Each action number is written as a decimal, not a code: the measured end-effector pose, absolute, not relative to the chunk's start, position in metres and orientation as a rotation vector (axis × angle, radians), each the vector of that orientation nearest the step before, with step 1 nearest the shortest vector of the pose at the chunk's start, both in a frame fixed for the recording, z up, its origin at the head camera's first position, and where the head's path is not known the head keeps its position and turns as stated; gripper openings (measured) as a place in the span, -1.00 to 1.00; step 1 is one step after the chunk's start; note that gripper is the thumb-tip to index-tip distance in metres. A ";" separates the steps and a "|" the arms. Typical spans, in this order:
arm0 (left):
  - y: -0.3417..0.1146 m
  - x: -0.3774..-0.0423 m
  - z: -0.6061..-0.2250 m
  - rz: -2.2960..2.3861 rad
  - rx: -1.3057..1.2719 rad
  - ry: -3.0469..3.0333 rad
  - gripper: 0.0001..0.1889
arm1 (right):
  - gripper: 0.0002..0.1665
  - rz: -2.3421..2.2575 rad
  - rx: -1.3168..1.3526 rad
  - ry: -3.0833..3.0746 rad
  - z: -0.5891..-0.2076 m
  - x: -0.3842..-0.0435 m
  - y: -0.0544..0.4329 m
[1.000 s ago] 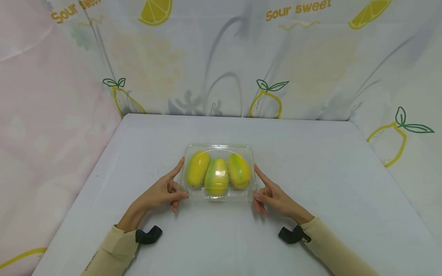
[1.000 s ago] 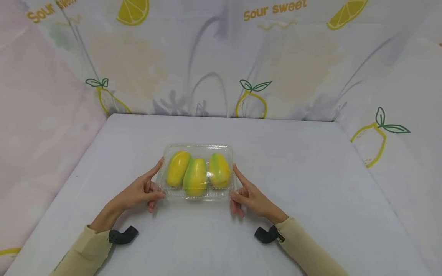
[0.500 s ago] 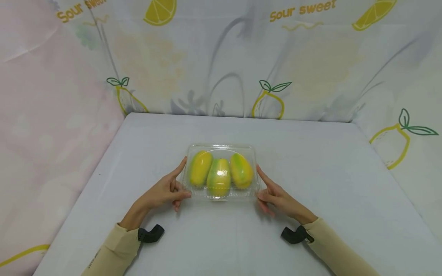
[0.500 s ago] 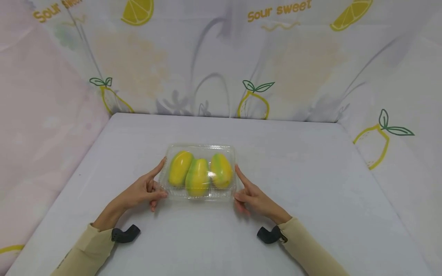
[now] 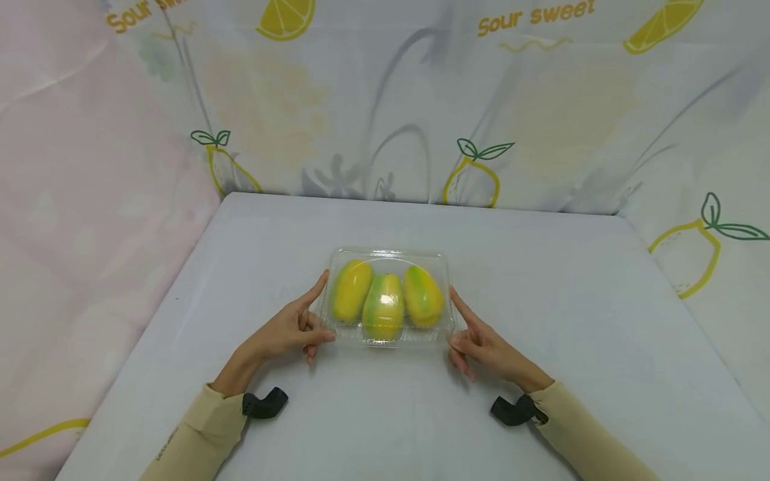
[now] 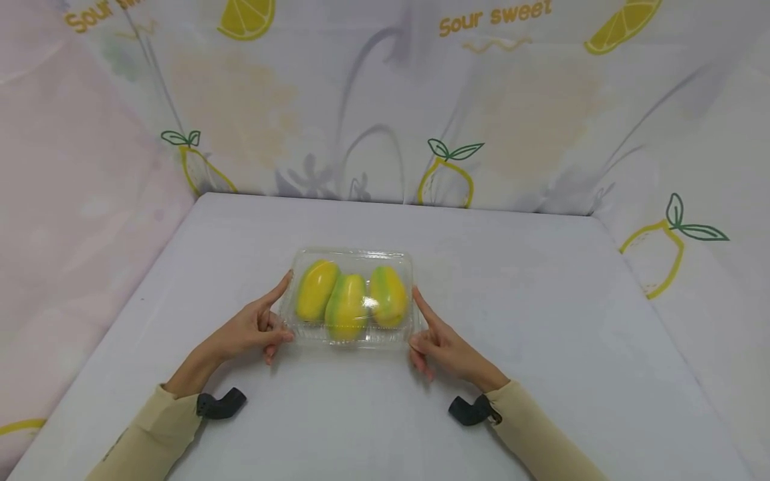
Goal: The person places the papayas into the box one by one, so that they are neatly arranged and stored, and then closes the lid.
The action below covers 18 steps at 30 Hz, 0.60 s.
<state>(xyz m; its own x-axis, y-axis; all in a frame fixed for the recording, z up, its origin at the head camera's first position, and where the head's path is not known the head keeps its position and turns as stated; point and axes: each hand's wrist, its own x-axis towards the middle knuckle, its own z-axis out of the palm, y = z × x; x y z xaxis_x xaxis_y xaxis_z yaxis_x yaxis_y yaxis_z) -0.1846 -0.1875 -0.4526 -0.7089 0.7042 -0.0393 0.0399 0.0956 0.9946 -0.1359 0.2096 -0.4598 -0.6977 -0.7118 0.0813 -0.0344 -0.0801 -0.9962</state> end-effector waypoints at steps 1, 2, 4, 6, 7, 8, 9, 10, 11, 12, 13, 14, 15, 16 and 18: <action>-0.187 -0.185 -0.453 1.660 0.732 1.860 0.12 | -0.03 -1.834 -0.826 1.704 -0.461 -0.136 0.210; -0.186 -0.185 -0.454 1.660 0.729 1.868 0.12 | -0.03 -1.842 -0.836 1.696 -0.463 -0.137 0.211; -0.187 -0.186 -0.457 1.658 0.727 1.888 0.11 | -0.02 -1.868 -0.835 1.660 -0.467 -0.138 0.211; -0.188 -0.187 -0.459 1.659 0.718 1.907 0.10 | -0.01 -1.899 -0.828 1.619 -0.470 -0.139 0.211; -0.189 -0.187 -0.460 1.667 0.716 1.910 0.10 | 0.00 -1.908 -0.817 1.614 -0.472 -0.140 0.210; -0.189 -0.187 -0.461 1.673 0.711 1.920 0.10 | 0.01 -1.914 -0.795 1.620 -0.473 -0.141 0.210; -0.190 -0.187 -0.461 1.678 0.702 1.925 0.09 | 0.03 -1.918 -0.775 1.627 -0.474 -0.142 0.210; -0.191 -0.187 -0.461 1.679 0.692 1.927 0.08 | 0.04 -1.919 -0.767 1.641 -0.475 -0.142 0.210; -0.191 -0.187 -0.462 1.676 0.686 1.930 0.06 | 0.05 -1.915 -0.765 1.657 -0.475 -0.143 0.210; -0.191 -0.187 -0.462 1.673 0.683 1.932 0.05 | 0.05 -1.913 -0.765 1.671 -0.475 -0.144 0.210; -0.191 -0.188 -0.462 1.667 0.678 1.936 0.02 | 0.06 -1.907 -0.765 1.688 -0.475 -0.144 0.211; -0.191 -0.188 -0.462 1.654 0.675 1.943 0.00 | 0.06 -1.905 -0.766 1.694 -0.475 -0.145 0.212; -0.190 -0.188 -0.462 1.642 0.673 1.949 -0.03 | 0.06 -1.903 -0.775 1.692 -0.474 -0.145 0.212; -0.190 -0.188 -0.461 1.632 0.677 1.955 -0.06 | 0.05 -1.901 -0.783 1.687 -0.474 -0.146 0.213; -0.189 -0.189 -0.462 1.624 0.697 1.975 -0.09 | 0.05 -1.898 -0.775 1.684 -0.472 -0.146 0.214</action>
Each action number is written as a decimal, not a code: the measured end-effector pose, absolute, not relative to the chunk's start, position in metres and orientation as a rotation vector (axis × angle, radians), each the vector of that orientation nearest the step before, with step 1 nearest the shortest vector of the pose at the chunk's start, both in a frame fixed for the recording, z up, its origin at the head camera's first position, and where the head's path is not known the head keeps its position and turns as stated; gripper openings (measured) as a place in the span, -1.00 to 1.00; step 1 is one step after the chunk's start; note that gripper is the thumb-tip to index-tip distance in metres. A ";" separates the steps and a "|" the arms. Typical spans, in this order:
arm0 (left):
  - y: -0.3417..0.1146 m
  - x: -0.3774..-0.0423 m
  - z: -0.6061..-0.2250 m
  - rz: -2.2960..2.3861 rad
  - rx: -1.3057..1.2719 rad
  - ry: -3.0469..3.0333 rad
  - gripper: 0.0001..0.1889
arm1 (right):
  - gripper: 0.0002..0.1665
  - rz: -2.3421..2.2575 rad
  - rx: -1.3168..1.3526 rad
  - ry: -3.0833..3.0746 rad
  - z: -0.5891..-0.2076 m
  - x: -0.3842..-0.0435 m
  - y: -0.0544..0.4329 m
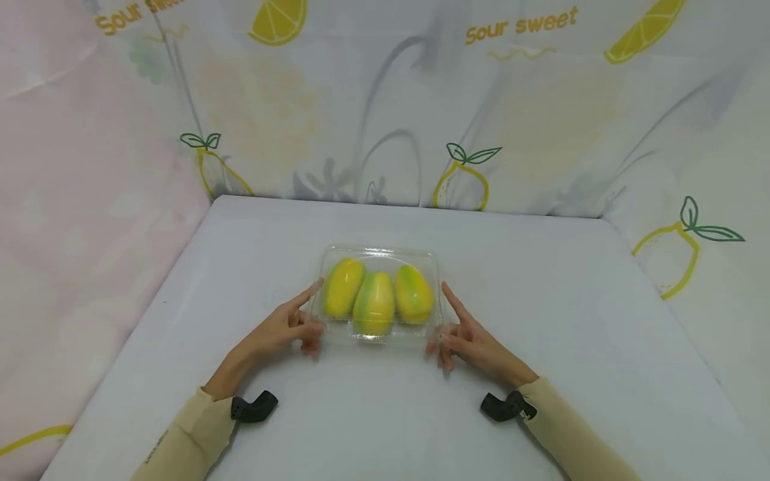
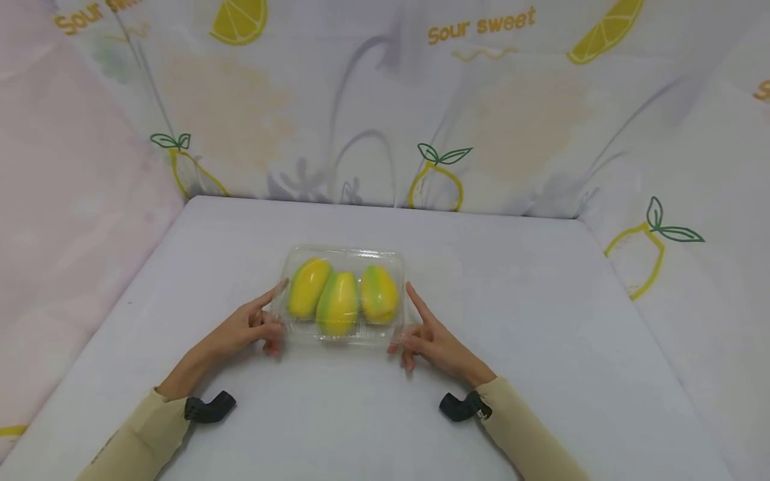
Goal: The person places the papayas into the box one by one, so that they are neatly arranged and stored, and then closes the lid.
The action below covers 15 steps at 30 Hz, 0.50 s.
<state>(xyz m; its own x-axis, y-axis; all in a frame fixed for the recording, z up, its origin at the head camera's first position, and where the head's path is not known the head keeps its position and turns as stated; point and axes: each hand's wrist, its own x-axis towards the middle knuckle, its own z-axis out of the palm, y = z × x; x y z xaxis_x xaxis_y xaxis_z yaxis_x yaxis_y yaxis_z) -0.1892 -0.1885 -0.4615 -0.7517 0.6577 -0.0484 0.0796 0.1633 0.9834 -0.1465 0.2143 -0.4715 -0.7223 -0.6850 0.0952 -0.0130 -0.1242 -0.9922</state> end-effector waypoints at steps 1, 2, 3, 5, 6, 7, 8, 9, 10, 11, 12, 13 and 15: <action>-0.189 -0.189 -0.462 1.618 0.703 1.994 -0.10 | 0.05 -1.897 -0.768 1.681 -0.471 -0.147 0.213; -0.190 -0.189 -0.462 1.614 0.712 2.013 -0.11 | 0.05 -1.895 -0.780 1.676 -0.470 -0.148 0.213; -0.190 -0.189 -0.462 1.608 0.724 2.039 -0.12 | 0.04 -1.887 -0.785 1.683 -0.469 -0.149 0.212; -0.191 -0.190 -0.461 1.595 0.747 2.089 -0.15 | 0.03 -1.843 -0.794 1.739 -0.466 -0.151 0.212; -0.191 -0.191 -0.460 1.581 0.751 2.121 -0.18 | 0.01 -1.812 -0.803 1.776 -0.464 -0.152 0.213; -0.191 -0.192 -0.459 1.558 0.754 2.164 -0.23 | -0.01 -1.777 -0.806 1.828 -0.461 -0.153 0.214; -0.191 -0.192 -0.458 1.527 0.755 2.220 -0.27 | -0.04 -1.740 -0.820 1.891 -0.458 -0.153 0.217; -0.191 -0.193 -0.457 1.484 0.754 2.284 -0.31 | -0.06 -1.705 -0.817 1.957 -0.455 -0.154 0.219; -0.190 -0.194 -0.455 1.439 0.750 2.347 -0.34 | -0.09 -1.665 -0.820 2.030 -0.451 -0.154 0.222; -0.190 -0.194 -0.453 1.383 0.744 2.418 -0.37 | -0.11 -1.621 -0.813 2.113 -0.447 -0.154 0.224; -0.190 -0.195 -0.451 1.330 0.736 2.483 -0.39 | -0.13 -1.575 -0.812 2.194 -0.444 -0.154 0.228; -0.191 -0.196 -0.448 1.275 0.730 2.555 -0.40 | -0.15 -1.516 -0.814 2.300 -0.441 -0.153 0.231; -0.191 -0.198 -0.443 1.188 0.733 2.674 -0.39 | -0.18 -1.363 -0.794 2.504 -0.436 -0.152 0.238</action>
<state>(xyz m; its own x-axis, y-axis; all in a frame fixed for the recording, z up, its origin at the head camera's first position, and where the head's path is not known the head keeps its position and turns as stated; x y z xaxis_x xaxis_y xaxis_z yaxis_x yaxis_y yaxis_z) -0.1976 -0.1911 -0.4434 -0.8747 0.4780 0.0802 0.3798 0.5733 0.7259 -0.1523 0.2380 -0.4362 -0.8405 -0.5341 0.0918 -0.3669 0.4363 -0.8216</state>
